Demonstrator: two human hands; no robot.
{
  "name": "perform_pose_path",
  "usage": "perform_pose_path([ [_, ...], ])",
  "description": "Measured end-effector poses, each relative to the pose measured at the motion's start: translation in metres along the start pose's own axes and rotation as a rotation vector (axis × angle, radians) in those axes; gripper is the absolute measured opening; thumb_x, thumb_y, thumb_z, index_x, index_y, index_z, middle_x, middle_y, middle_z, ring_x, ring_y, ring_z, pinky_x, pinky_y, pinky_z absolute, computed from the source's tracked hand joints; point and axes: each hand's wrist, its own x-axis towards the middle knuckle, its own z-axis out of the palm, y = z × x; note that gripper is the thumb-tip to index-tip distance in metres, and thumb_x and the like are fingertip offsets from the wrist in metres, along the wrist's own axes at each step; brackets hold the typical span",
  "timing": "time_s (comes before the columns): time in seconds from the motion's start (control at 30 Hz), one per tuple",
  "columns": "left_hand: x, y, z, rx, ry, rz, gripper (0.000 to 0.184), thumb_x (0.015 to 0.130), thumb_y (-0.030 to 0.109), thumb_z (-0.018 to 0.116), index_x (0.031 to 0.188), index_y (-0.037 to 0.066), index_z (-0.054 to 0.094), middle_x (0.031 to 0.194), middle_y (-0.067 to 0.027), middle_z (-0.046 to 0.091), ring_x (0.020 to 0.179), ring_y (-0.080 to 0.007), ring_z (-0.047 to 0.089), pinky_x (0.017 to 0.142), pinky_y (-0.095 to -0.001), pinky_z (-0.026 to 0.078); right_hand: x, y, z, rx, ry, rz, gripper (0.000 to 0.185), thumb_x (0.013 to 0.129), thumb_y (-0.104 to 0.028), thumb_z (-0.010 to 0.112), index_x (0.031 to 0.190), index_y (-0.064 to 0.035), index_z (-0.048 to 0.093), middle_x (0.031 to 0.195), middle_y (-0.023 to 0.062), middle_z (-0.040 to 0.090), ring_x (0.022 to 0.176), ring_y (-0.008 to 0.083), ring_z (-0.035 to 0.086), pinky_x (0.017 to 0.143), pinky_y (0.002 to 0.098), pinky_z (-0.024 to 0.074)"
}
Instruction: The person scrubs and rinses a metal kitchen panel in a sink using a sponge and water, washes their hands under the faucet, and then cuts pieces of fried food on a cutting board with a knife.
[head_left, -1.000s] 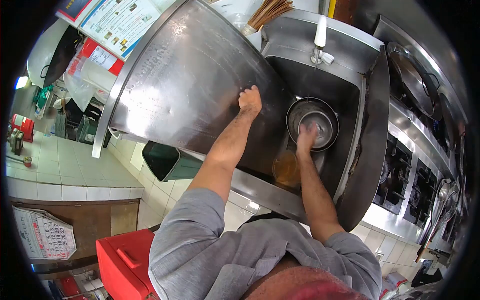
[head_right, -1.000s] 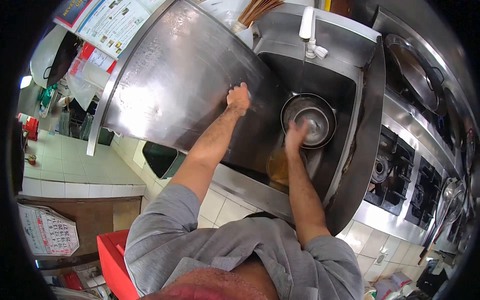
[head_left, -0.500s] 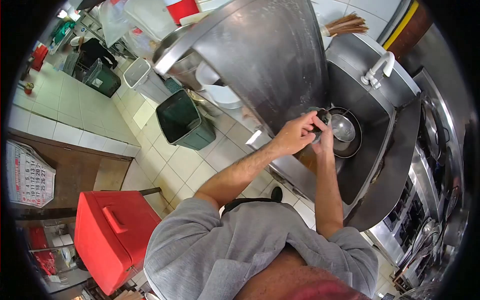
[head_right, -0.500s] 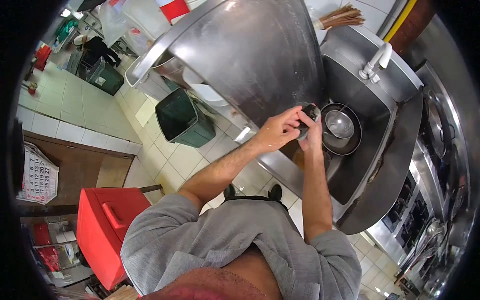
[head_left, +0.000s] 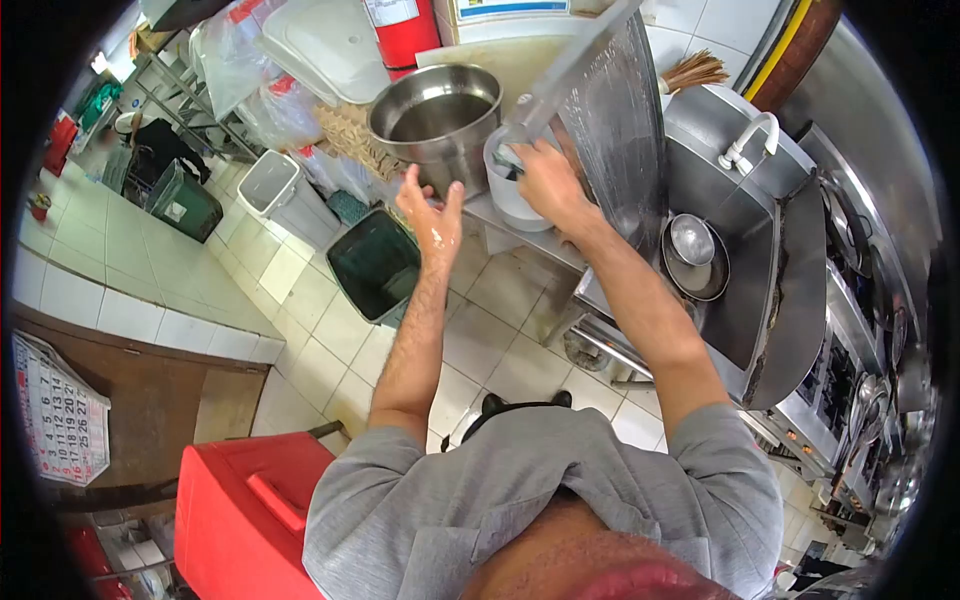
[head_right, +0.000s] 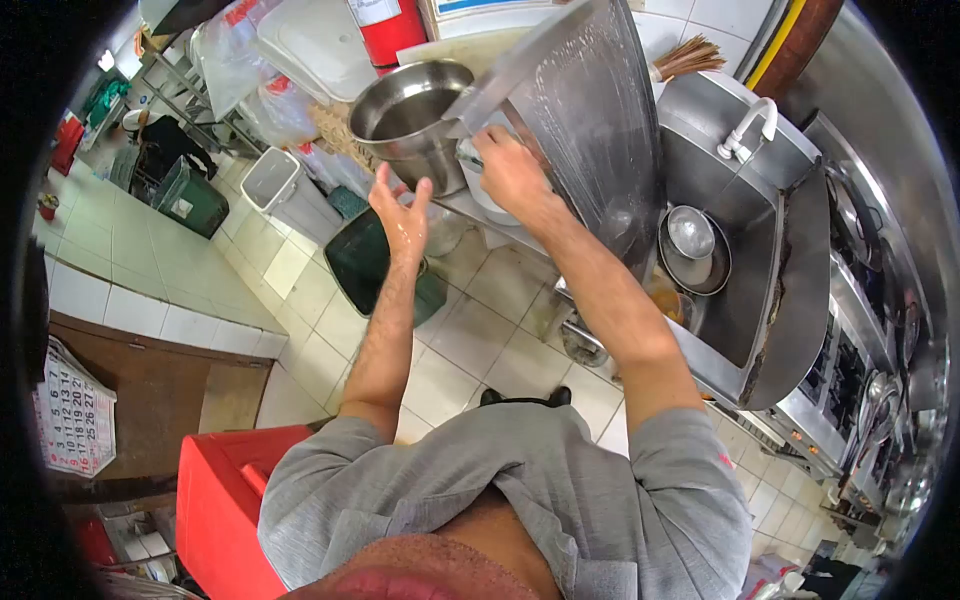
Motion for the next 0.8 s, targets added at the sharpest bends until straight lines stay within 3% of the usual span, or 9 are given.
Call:
perform_pose_path([
  [0.07, 0.031, -0.018, -0.001, -0.027, 0.107, 0.044, 0.073, 0.080, 0.028, 0.067, 0.137, 0.006, 0.028, 0.129, -0.0228, 0.028, 0.108, -0.0306, 0.040, 0.092, -0.0373, 0.038, 0.036, 0.002, 0.024, -0.245, -0.306, 0.198, 0.032, 0.074, -0.002, 0.052, 0.104, -0.0007, 0.062, 0.101, 0.0221, 0.060, 0.098, 0.0348, 0.058, 0.083, 0.0403, 0.0484],
  [0.2, 0.075, -0.029, -0.003, -0.003, -0.042, -0.024, 0.070, 0.081, 0.037, 0.064, 0.137, 0.010, 0.032, 0.139, -0.0278, 0.018, 0.128, -0.0407, 0.025, 0.104, -0.0440, 0.026, 0.068, 0.063, 0.089, 0.146, -0.383, 0.658, 0.029, 0.078, -0.006, 0.050, 0.104, -0.0001, 0.063, 0.103, 0.0243, 0.060, 0.102, 0.0350, 0.057, 0.086, 0.0397, 0.0467],
  [0.33, 0.078, -0.039, -0.004, 0.045, -0.098, -0.010, 0.069, 0.081, 0.038, 0.064, 0.136, 0.008, 0.034, 0.139, -0.0267, 0.021, 0.127, -0.0401, 0.028, 0.104, -0.0442, 0.027, 0.075, 0.077, 0.102, 0.301, -0.387, 0.748, 0.031, 0.078, -0.006, 0.051, 0.106, 0.0005, 0.061, 0.104, 0.0233, 0.060, 0.101, 0.0336, 0.057, 0.087, 0.0393, 0.0463],
  [0.5, 0.057, 0.051, -0.019, 0.193, 0.045, 0.227, 0.065, 0.084, 0.037, 0.061, 0.133, 0.003, 0.037, 0.135, -0.0268, 0.029, 0.122, -0.0360, 0.036, 0.100, -0.0420, 0.033, 0.077, 0.078, 0.103, 0.447, -0.249, 0.801, 0.032, 0.079, -0.007, 0.052, 0.109, 0.0013, 0.059, 0.105, 0.0221, 0.060, 0.101, 0.0318, 0.057, 0.087, 0.0387, 0.0458],
  [0.57, 0.057, 0.106, -0.025, -0.399, -0.449, 0.125, 0.063, 0.085, 0.038, 0.060, 0.130, -0.001, 0.040, 0.129, -0.0265, 0.040, 0.117, -0.0325, 0.043, 0.096, -0.0403, 0.038, 0.073, 0.077, 0.094, 0.554, -0.162, 0.811, 0.033, 0.079, -0.007, 0.052, 0.110, 0.0016, 0.058, 0.105, 0.0216, 0.060, 0.100, 0.0310, 0.057, 0.087, 0.0384, 0.0456],
  [0.63, 0.066, 0.141, -0.021, -0.363, -0.656, 0.185, 0.049, 0.091, 0.031, 0.054, 0.126, -0.001, 0.046, 0.118, -0.0158, 0.055, 0.106, -0.0215, 0.054, 0.093, -0.0322, 0.038, 0.067, 0.071, 0.080, 0.680, -0.060, 0.818, 0.034, 0.079, -0.007, 0.053, 0.111, 0.0019, 0.057, 0.105, 0.0211, 0.060, 0.100, 0.0303, 0.058, 0.087, 0.0382, 0.0454],
  [0.67, 0.070, 0.160, -0.014, -0.382, -0.775, 0.023, 0.057, 0.087, 0.034, 0.059, 0.127, -0.004, 0.044, 0.116, -0.0161, 0.057, 0.105, -0.0228, 0.055, 0.092, -0.0307, 0.040, 0.064, 0.066, 0.073, 0.749, -0.001, 0.815, 0.035, 0.079, -0.007, 0.053, 0.112, 0.0020, 0.057, 0.105, 0.0209, 0.060, 0.100, 0.0300, 0.058, 0.087, 0.0381, 0.0453],
  [0.77, 0.086, 0.194, 0.002, 0.083, -0.952, 0.167, 0.064, 0.080, 0.036, 0.065, 0.124, -0.007, 0.044, 0.116, -0.0175, 0.057, 0.104, -0.0217, 0.055, 0.091, -0.0291, 0.040, 0.051, 0.042, 0.047, 0.961, 0.179, 0.785, 0.036, 0.079, -0.008, 0.053, 0.114, 0.0025, 0.056, 0.106, 0.0201, 0.060, 0.100, 0.0289, 0.058, 0.088, 0.0377, 0.0450],
  [0.8, 0.087, 0.197, 0.003, 0.004, -0.950, 0.170, 0.064, 0.074, 0.025, 0.068, 0.122, -0.008, 0.042, 0.112, -0.0176, 0.057, 0.102, -0.0200, 0.055, 0.089, -0.0287, 0.041, 0.046, 0.031, 0.037, 1.036, 0.237, 0.761, 0.037, 0.079, -0.008, 0.054, 0.114, 0.0026, 0.055, 0.106, 0.0199, 0.060, 0.100, 0.0285, 0.058, 0.088, 0.0376, 0.0449],
])
